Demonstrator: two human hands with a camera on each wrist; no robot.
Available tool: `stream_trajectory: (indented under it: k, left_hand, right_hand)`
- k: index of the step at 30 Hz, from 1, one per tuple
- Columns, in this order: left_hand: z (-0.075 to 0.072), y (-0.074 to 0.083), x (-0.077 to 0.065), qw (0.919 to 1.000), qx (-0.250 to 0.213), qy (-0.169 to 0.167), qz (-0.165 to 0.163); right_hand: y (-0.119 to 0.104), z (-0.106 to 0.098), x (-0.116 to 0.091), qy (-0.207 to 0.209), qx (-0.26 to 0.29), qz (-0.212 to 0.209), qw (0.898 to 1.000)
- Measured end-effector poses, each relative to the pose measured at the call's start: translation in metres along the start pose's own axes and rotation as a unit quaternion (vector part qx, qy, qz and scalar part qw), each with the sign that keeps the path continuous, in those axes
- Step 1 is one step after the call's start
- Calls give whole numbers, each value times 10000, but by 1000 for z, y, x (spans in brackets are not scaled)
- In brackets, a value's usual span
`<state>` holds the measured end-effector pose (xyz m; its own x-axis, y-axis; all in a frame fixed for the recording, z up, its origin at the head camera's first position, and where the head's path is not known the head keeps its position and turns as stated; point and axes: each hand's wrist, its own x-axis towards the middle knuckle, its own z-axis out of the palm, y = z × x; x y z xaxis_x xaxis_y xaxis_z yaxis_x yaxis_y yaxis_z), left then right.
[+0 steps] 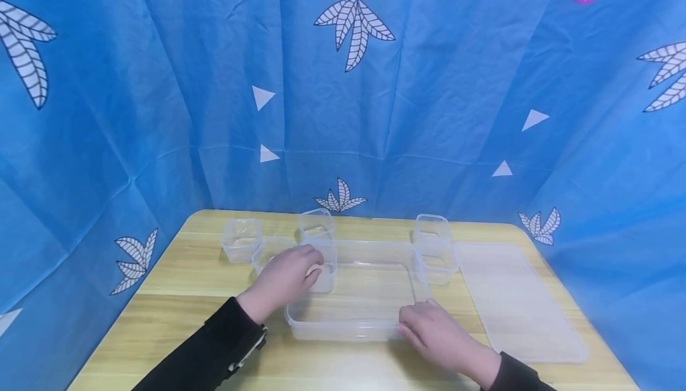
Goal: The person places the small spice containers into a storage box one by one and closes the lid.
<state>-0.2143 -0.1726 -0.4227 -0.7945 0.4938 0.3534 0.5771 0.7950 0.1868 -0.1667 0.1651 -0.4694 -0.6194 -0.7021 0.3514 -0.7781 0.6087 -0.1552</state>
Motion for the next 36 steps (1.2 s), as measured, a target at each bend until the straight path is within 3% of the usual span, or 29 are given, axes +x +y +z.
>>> stream_trajectory:
  k: [9, 15, 29, 36]
  left_hand:
    - [-16, -9, -9, 9990, 65, 423, -126]
    - [-22, -22, -19, 9976, 5, 573, -382]
    - [-14, -52, -38, 9963, 179, 624, -555]
    - [-7, -62, -45, 9966, 280, 439, -640]
  right_hand:
    - [-1, -1, 0, -15, 35, 27, 10000]
    - [-1, -1, 0, -9, 54, 19, 10000]
    - [0, -1, 1, 77, -32, -35, 10000]
    - [0, 1, 0, 145, -48, -57, 9999]
